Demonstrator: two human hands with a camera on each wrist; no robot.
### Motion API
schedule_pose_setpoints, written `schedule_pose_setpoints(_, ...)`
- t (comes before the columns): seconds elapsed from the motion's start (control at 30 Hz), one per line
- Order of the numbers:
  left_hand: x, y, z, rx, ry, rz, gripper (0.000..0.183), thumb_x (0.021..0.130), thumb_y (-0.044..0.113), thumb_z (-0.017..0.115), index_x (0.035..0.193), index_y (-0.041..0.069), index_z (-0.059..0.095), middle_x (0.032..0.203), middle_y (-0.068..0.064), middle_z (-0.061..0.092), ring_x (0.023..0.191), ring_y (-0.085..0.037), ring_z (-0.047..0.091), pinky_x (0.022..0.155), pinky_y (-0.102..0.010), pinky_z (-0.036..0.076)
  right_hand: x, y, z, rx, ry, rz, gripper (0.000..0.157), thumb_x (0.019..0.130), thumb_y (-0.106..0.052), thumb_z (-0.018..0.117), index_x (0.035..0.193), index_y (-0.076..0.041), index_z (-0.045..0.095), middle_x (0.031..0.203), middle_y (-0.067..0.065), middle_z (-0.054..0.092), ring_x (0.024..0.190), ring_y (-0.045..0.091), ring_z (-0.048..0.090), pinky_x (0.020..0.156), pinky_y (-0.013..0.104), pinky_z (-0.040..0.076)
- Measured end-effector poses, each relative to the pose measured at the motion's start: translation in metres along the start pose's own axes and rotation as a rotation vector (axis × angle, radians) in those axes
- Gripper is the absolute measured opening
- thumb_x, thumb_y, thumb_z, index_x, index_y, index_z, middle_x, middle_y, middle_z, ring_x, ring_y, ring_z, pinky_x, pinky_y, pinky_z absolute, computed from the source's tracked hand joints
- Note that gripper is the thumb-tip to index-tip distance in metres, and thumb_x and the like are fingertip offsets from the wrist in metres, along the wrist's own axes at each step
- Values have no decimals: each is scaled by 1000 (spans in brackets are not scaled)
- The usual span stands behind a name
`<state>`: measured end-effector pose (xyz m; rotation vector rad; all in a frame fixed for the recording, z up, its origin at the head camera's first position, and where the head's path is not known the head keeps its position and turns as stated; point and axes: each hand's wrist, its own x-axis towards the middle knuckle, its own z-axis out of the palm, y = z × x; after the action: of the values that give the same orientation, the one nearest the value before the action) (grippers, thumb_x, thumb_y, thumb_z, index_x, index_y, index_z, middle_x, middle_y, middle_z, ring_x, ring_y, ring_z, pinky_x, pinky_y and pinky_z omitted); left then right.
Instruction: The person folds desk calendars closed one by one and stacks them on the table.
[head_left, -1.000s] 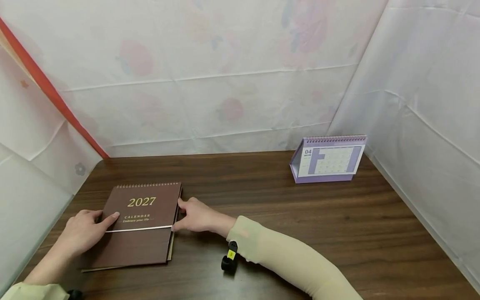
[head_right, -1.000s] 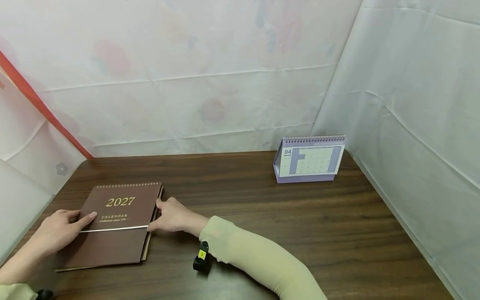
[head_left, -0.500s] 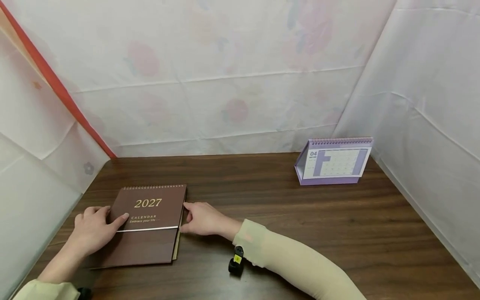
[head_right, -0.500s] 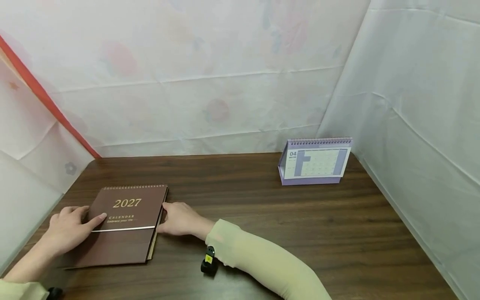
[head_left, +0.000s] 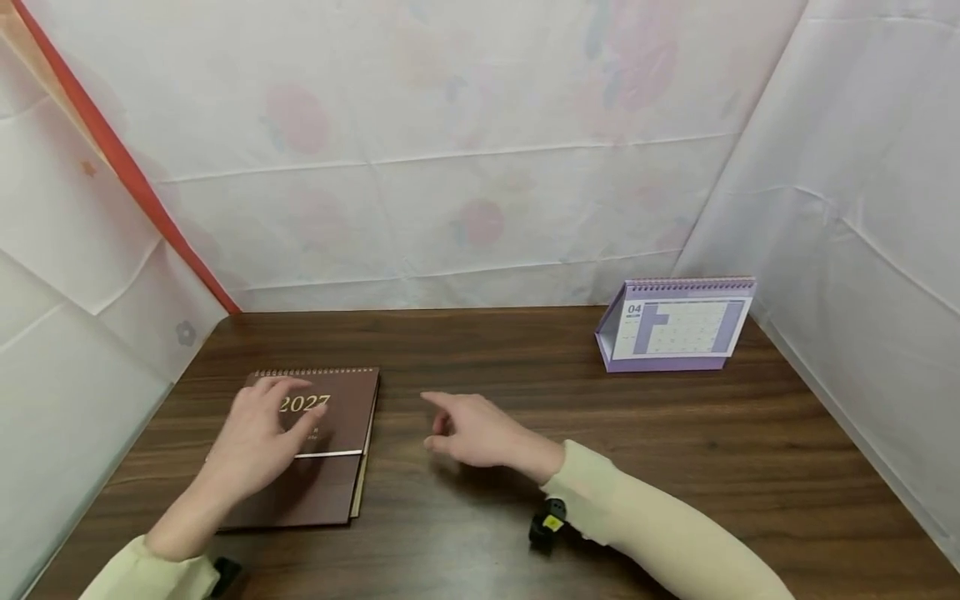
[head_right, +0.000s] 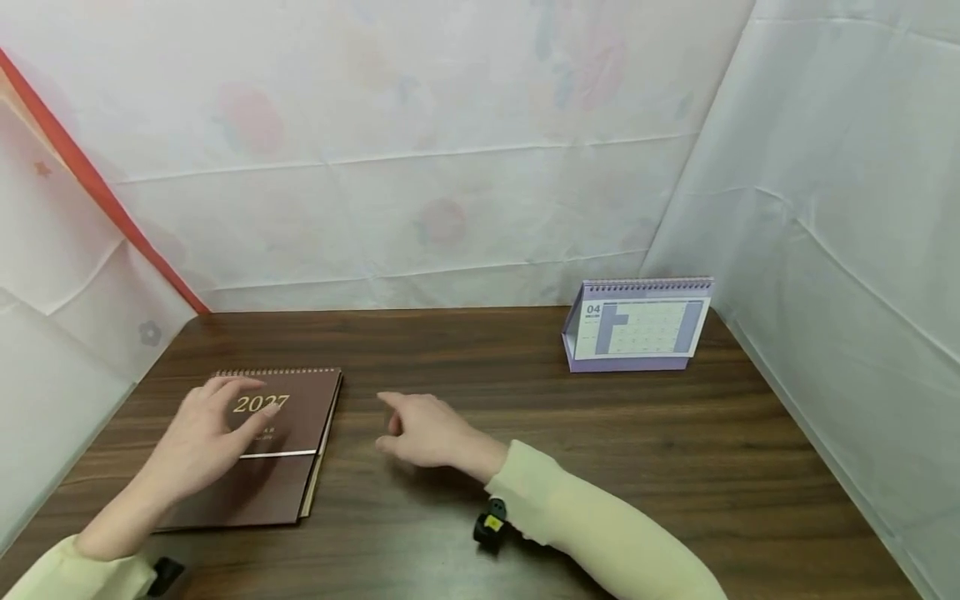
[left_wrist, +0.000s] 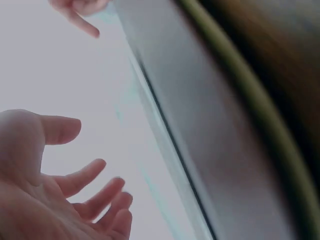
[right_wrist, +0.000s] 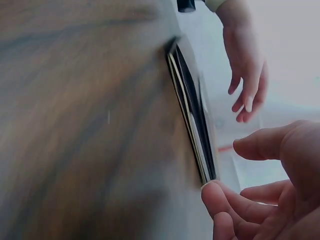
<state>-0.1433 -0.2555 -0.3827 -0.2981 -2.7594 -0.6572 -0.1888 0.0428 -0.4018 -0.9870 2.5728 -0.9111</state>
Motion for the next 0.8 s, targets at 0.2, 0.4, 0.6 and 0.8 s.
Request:
schedule_pose_setpoints(0.2,16,46,23,-101,-93,54,28,97,32,65,112,8,68,106,-6,68,97,-27,64,84,-48,49,-35,34,-39,19,144,13,41,93,-19,70,131,-4,63,91,-7,66,74,4,60,70,27,50)
schedule_pose_setpoints(0.4,29,82,48,-160,-179,128,22,97,33,66,108,15,70,98,6,66,92,-17,63,80,-39,49,-75,68,-84,-18,319,95,22,94,-18,70,114,-10,72,92,-4,69,81,10,62,73,32,51)
schedule_pose_setpoints(0.6,45,108,65,-231,-241,130,22,96,34,67,109,16,69,98,11,64,93,-11,61,81,-36,49,-113,95,-130,-60,477,189,20,97,-18,65,113,-8,72,100,6,72,87,23,66,75,39,51)
schedule_pose_setpoints(0.8,67,130,91,-335,-321,126,24,99,35,63,113,16,68,100,11,64,94,-10,60,82,-35,49,-160,123,-174,-206,646,293,27,100,-25,60,115,-5,71,104,15,72,90,32,64,71,40,47)
